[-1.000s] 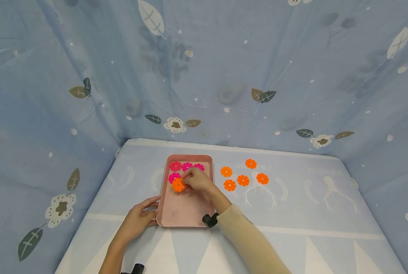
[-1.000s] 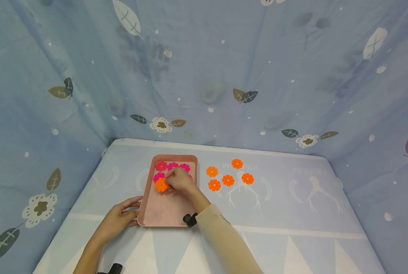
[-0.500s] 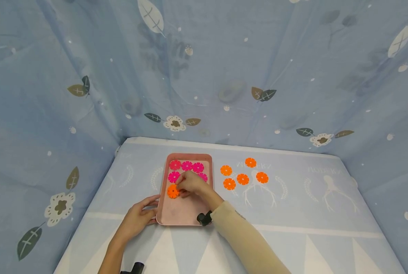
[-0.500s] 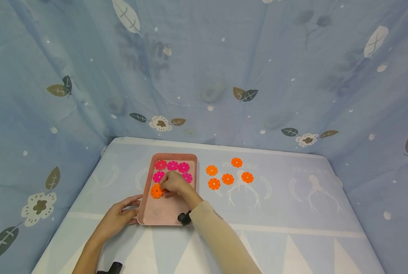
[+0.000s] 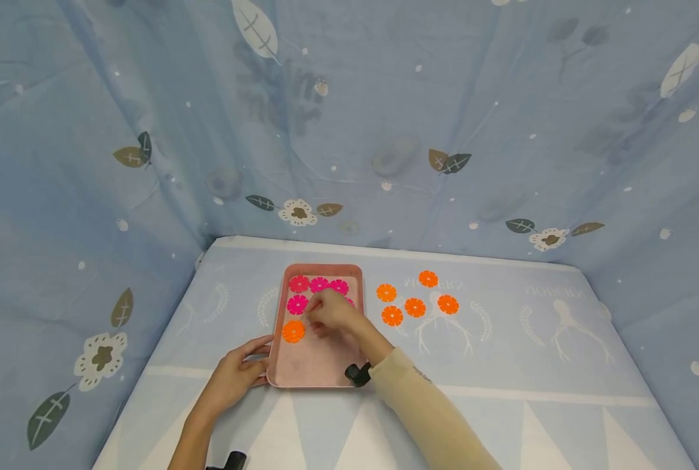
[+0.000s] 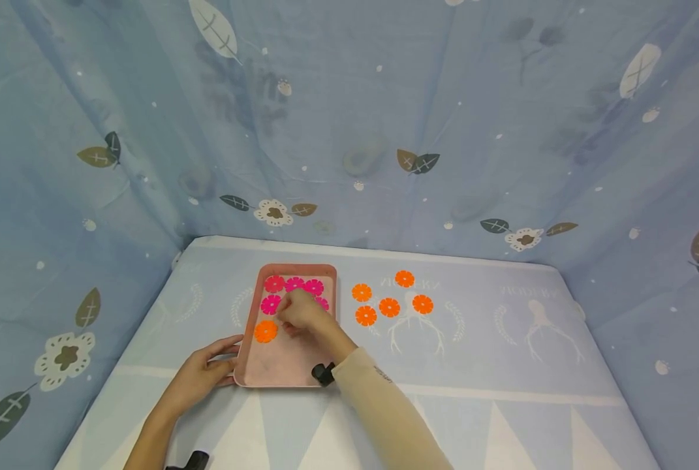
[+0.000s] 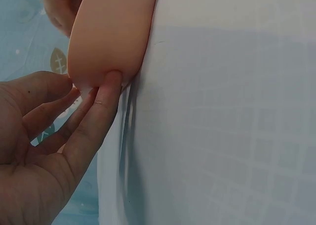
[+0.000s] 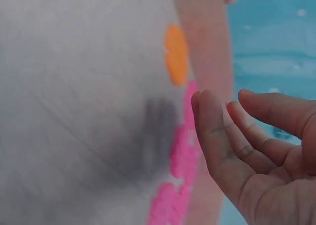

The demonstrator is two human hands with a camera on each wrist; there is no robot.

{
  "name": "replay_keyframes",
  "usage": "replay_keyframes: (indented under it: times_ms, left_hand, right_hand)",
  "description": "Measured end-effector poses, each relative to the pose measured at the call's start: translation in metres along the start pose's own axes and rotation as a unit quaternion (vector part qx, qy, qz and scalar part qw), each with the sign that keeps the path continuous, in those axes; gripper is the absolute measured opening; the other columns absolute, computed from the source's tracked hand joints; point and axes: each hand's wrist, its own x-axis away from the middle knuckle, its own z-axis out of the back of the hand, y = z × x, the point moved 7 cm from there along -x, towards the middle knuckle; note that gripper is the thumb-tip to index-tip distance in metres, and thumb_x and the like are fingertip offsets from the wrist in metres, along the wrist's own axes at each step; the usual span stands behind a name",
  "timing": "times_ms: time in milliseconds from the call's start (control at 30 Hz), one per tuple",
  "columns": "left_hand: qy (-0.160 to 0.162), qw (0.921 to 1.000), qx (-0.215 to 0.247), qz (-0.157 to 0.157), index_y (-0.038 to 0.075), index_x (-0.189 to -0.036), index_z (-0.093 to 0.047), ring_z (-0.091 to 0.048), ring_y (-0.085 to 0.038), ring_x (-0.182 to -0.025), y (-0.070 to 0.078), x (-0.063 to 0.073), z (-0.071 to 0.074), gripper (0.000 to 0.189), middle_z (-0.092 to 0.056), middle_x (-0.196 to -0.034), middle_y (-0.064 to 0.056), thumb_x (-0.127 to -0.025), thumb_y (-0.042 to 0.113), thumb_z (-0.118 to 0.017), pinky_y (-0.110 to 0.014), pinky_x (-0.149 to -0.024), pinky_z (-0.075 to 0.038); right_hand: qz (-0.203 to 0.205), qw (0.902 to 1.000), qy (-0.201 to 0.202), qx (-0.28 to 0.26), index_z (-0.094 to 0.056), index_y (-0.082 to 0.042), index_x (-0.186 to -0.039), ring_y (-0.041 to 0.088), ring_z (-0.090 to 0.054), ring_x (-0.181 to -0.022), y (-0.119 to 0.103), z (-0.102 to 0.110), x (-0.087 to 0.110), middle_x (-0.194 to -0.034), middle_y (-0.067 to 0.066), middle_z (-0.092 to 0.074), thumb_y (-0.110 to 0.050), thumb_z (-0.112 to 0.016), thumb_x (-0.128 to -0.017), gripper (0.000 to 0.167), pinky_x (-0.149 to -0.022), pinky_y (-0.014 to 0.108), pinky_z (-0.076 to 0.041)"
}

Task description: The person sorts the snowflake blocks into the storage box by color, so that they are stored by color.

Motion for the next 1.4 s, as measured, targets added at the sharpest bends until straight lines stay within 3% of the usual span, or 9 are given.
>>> replay_keyframes:
  times_ms: [200, 400, 567, 767, 1067, 1400]
  left_hand:
    - [-0.006, 1.0, 0.006, 0.003, 0.003, -0.143, -0.052, -0.067, -0.031, -0.105, 0.0, 0.001, -0.001, 0.046, -0.056, -0.131, -0.023, -0.098, -0.003, -0.058, -0.034, -0.076, -0.061]
    - [-0.007, 1.0, 0.0, 0.001, 0.003, -0.144, -0.052, -0.067, -0.032, -0.104, 0.002, 0.001, -0.001, 0.047, -0.056, -0.132, -0.023, -0.098, -0.003, -0.058, -0.033, -0.076, -0.061]
    - [-0.002, 0.9999, -0.01, 0.001, 0.003, -0.143, -0.053, -0.068, -0.03, -0.103, 0.003, 0.0, 0.0, 0.047, -0.056, -0.131, -0.023, -0.097, -0.003, -0.059, -0.033, -0.076, -0.061]
    - [-0.001, 0.9999, -0.01, 0.002, 0.003, -0.144, -0.052, -0.068, -0.031, -0.104, 0.002, 0.0, 0.0, 0.047, -0.056, -0.132, -0.023, -0.098, -0.003, -0.058, -0.033, -0.076, -0.061]
    - [-0.003, 0.9999, -0.01, 0.0, 0.003, -0.144, -0.052, -0.067, -0.031, -0.106, 0.004, 0.0, 0.0, 0.046, -0.056, -0.132, -0.024, -0.098, -0.003, -0.058, -0.033, -0.076, -0.061]
    - [0.003, 0.9998, -0.019, 0.001, 0.004, -0.143, -0.053, -0.068, -0.03, -0.103, 0.003, -0.001, 0.0, 0.046, -0.057, -0.131, -0.023, -0.098, -0.002, -0.059, -0.033, -0.075, -0.061]
  right_hand:
    - [0.055, 0.9983, 0.014, 0.015, -0.068, -0.002, -0.099, 0.04, -0.069, -0.084, -0.008, 0.027, 0.022, -0.093, 0.017, -0.068, -0.007, -0.068, -0.094, 0.007, -0.076, 0.048, -0.06]
    - [0.067, 0.9968, 0.041, 0.008, -0.066, 0.005, -0.107, 0.04, -0.068, -0.082, 0.006, 0.06, 0.043, -0.094, 0.02, -0.067, -0.005, -0.066, -0.095, 0.016, -0.074, 0.046, -0.06]
    - [0.054, 0.995, 0.084, 0.002, -0.066, 0.004, -0.111, 0.038, -0.067, -0.084, 0.03, 0.088, 0.059, -0.094, 0.015, -0.067, -0.006, -0.066, -0.095, 0.019, -0.07, 0.037, -0.061]
    - [0.035, 0.9895, 0.137, 0.031, -0.067, 0.002, -0.112, 0.035, -0.066, -0.083, 0.063, 0.117, 0.083, -0.094, 0.007, -0.068, -0.008, -0.066, -0.095, 0.02, -0.067, 0.034, -0.059]
    - [0.004, 0.981, 0.187, 0.05, -0.064, 0.002, -0.118, 0.031, -0.066, -0.089, 0.1, 0.159, 0.111, -0.102, 0.011, -0.068, -0.012, -0.065, -0.098, 0.024, -0.072, 0.035, -0.059]
    - [-0.02, 0.9694, 0.233, 0.075, -0.065, 0.002, -0.114, 0.027, -0.066, -0.082, 0.127, 0.194, 0.121, -0.104, 0.016, -0.068, -0.013, -0.066, -0.097, 0.023, -0.068, 0.031, -0.058]
